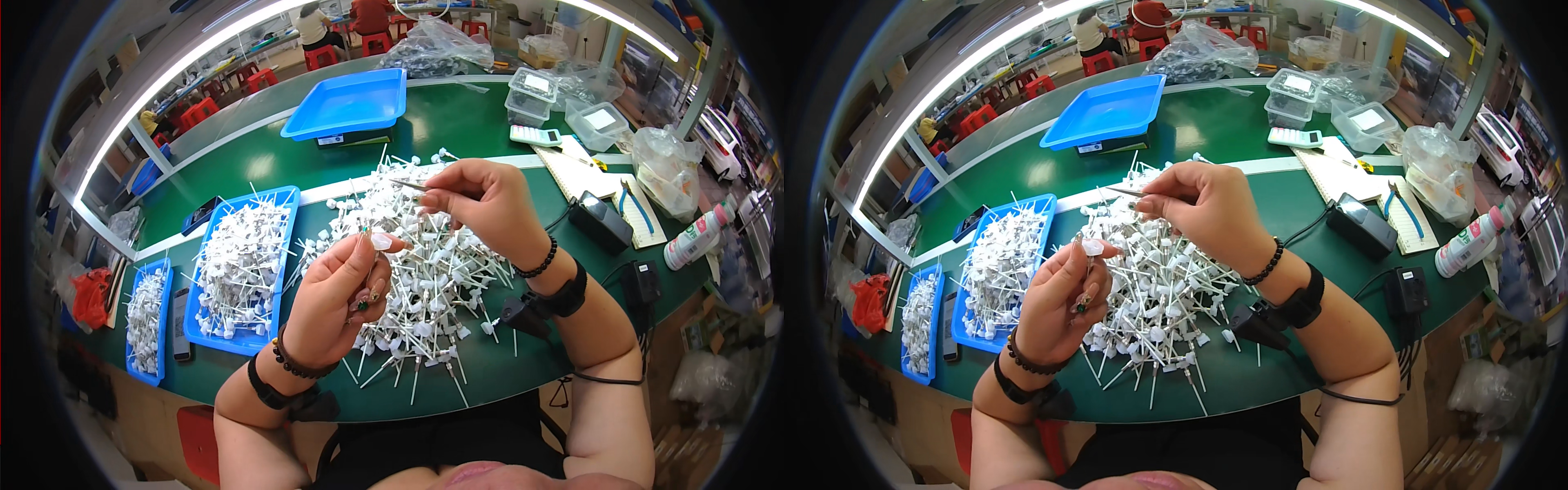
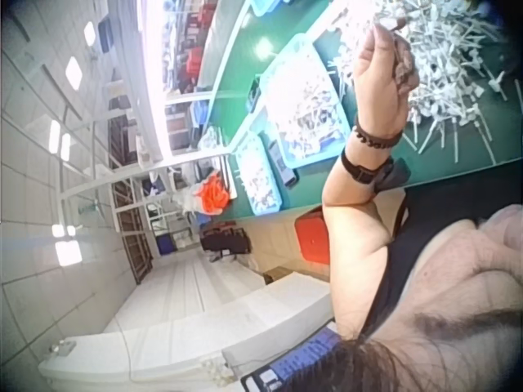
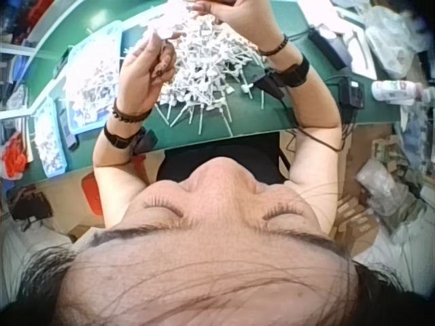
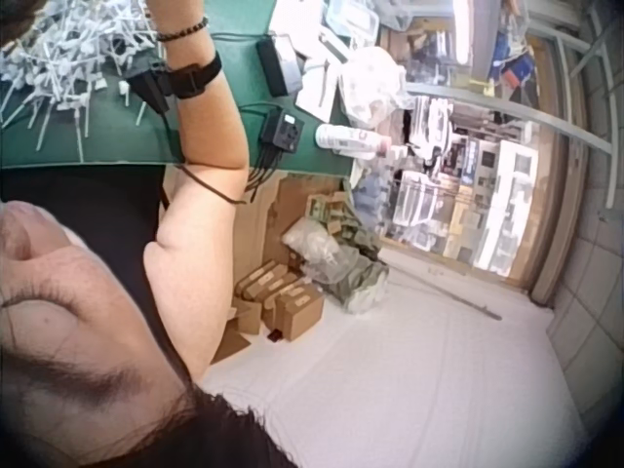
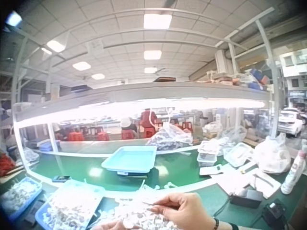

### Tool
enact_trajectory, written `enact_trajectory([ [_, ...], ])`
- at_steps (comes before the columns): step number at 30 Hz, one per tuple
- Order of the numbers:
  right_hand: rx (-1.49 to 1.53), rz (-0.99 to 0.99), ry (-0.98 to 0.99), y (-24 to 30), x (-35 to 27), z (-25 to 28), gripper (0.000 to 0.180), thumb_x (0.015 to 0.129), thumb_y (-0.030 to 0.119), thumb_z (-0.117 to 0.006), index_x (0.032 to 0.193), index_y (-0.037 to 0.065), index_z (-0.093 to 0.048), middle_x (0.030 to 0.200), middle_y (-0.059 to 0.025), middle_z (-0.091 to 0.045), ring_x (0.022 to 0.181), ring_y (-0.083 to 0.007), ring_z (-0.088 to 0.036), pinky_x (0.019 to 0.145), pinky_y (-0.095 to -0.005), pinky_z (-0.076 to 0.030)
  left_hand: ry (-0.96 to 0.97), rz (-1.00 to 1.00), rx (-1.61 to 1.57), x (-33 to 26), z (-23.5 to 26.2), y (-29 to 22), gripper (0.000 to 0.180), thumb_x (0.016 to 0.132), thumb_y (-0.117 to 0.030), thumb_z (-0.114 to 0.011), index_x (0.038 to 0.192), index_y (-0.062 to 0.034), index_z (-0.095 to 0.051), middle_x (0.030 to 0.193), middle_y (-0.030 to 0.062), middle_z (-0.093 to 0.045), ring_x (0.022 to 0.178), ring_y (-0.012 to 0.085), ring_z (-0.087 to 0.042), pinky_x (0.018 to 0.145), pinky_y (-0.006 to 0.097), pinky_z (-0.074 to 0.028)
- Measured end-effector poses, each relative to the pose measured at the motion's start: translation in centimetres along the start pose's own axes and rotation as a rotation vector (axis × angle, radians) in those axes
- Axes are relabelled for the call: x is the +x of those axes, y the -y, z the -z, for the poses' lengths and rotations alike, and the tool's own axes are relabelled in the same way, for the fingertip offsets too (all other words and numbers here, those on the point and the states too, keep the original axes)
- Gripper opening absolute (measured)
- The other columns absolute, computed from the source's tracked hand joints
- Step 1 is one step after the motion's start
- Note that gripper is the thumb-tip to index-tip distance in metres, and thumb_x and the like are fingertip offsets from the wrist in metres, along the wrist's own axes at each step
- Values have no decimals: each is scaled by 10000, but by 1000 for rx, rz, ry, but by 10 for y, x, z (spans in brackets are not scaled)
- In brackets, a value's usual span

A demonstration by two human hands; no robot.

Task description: The worker is assembling small white plastic components by inserting wires and using tweezers.

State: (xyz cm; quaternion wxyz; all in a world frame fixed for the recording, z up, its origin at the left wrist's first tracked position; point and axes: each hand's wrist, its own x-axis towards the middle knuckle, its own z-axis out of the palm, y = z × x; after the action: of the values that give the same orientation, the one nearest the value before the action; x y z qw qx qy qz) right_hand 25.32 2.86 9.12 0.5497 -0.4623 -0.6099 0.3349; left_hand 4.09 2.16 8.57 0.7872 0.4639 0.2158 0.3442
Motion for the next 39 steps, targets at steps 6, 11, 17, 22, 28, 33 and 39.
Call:
enact_trajectory([
  [6,106,76,-1,14,-5,-9,109,786,24,-671,877,-30,-644,761,-67,-676,690,-57,-626,532,-163,-456,-2,-18,3,-3,9,-3,375,975,-280,-386,1145,41,-480,674,-21,-403,553,27,-315,439,147,-275],
  [11,-55,749,-348,37,-24,-9,270,774,-120,-574,1014,-5,-622,893,-99,-670,770,-128,-652,626,-231,-508,-13,-340,131,-1,3,-4,369,964,-155,-425,1299,1,-417,880,-3,-512,694,28,-423,612,172,-372],
  [17,-442,827,-80,23,-28,-25,374,713,-108,-598,1072,-1,-605,907,-139,-666,719,-225,-667,602,-277,-527,-186,-584,384,-7,9,-10,378,907,-34,-497,1283,-26,-462,967,104,-616,621,62,-518,482,171,-443],
  [22,-318,813,-75,31,-36,-33,313,738,-75,-621,1045,-13,-607,905,-155,-662,733,-242,-674,597,-275,-536,-256,-679,301,-14,4,-10,365,844,-13,-586,1193,12,-482,858,138,-636,541,96,-554,423,195,-456],
  [28,-209,699,-118,27,-38,-34,301,748,-48,-641,1045,-9,-609,897,-157,-665,745,-234,-678,615,-280,-534,-327,-730,297,-19,-2,-10,314,815,8,-619,1107,20,-503,824,148,-637,495,120,-557,403,212,-457],
  [33,-152,662,-98,30,-36,-30,284,772,-64,-604,1049,-1,-617,878,-142,-672,704,-176,-670,552,-233,-519,-338,-863,460,-22,4,-15,202,789,50,-633,986,34,-589,828,142,-639,525,137,-579,402,211,-459],
  [39,-142,651,-53,30,-39,-31,289,785,-94,-586,1063,-22,-618,895,-141,-678,655,-109,-647,507,-195,-506,-442,-1252,1196,-28,6,-31,286,656,141,-703,922,62,-638,762,112,-615,659,169,-539,559,244,-415],
])
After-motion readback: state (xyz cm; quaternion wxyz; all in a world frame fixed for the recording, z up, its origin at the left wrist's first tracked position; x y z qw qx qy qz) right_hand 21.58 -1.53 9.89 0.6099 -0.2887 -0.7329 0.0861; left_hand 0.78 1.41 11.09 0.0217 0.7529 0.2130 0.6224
